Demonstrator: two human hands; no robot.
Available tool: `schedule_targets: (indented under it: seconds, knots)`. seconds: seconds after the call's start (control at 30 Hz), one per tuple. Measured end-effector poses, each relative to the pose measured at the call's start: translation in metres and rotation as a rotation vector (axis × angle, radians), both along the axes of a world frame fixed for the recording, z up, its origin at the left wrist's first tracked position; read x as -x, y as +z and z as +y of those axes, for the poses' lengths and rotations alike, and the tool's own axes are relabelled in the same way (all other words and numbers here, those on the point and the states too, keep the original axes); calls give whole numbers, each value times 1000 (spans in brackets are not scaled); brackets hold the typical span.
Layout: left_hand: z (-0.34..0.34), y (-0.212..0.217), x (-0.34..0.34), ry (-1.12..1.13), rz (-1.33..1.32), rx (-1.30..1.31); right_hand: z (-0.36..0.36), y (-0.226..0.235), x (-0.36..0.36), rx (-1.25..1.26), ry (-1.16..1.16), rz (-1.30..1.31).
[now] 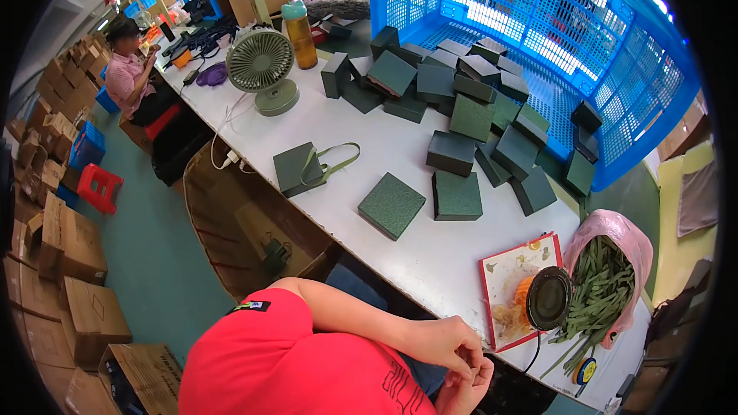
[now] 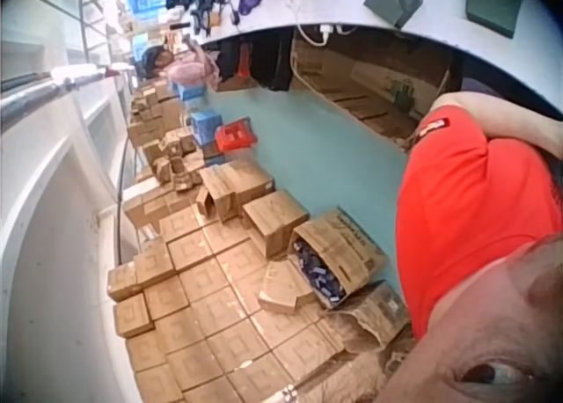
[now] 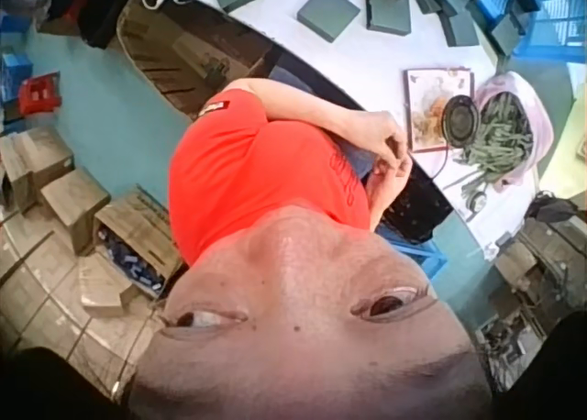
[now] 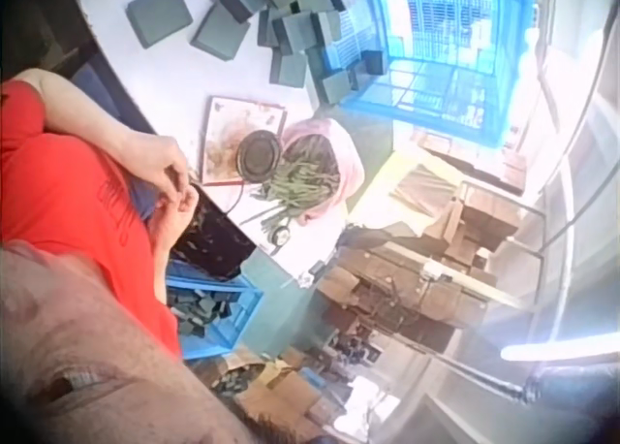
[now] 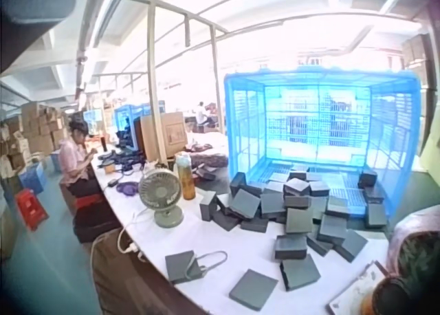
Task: The person sits at a workbench and assembles small dark green boxes by inserting green ribbons into slots on the sides. They repeatedly pick up boxes, thread the ribbons through, and place the finished items on the table. The workspace includes a hot glue gun and a pile of ribbons.
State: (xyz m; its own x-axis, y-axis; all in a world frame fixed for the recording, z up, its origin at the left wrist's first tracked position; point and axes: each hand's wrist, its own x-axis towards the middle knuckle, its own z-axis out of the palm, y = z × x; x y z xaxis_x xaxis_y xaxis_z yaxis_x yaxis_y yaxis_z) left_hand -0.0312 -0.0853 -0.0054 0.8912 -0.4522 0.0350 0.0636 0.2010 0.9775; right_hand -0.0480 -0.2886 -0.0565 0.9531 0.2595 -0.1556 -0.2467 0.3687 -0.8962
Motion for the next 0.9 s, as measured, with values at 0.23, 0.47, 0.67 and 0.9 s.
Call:
schedule_targets:
  seconds: [0.23, 0.47, 0.67, 0.9]
  knots:
    - [11, -9, -9, -54, -195, -43, 12, 18, 4, -48, 61, 129]
    - [4, -18, -1, 148, -463, -214, 20, 18, -1, 26, -41, 27]
    - [11, -9, 11, 271, -742, -236, 40, 45, 7, 40, -17, -20]
    - [20, 5, 39, 450, -970, -333, 42, 54, 15, 70, 75, -143]
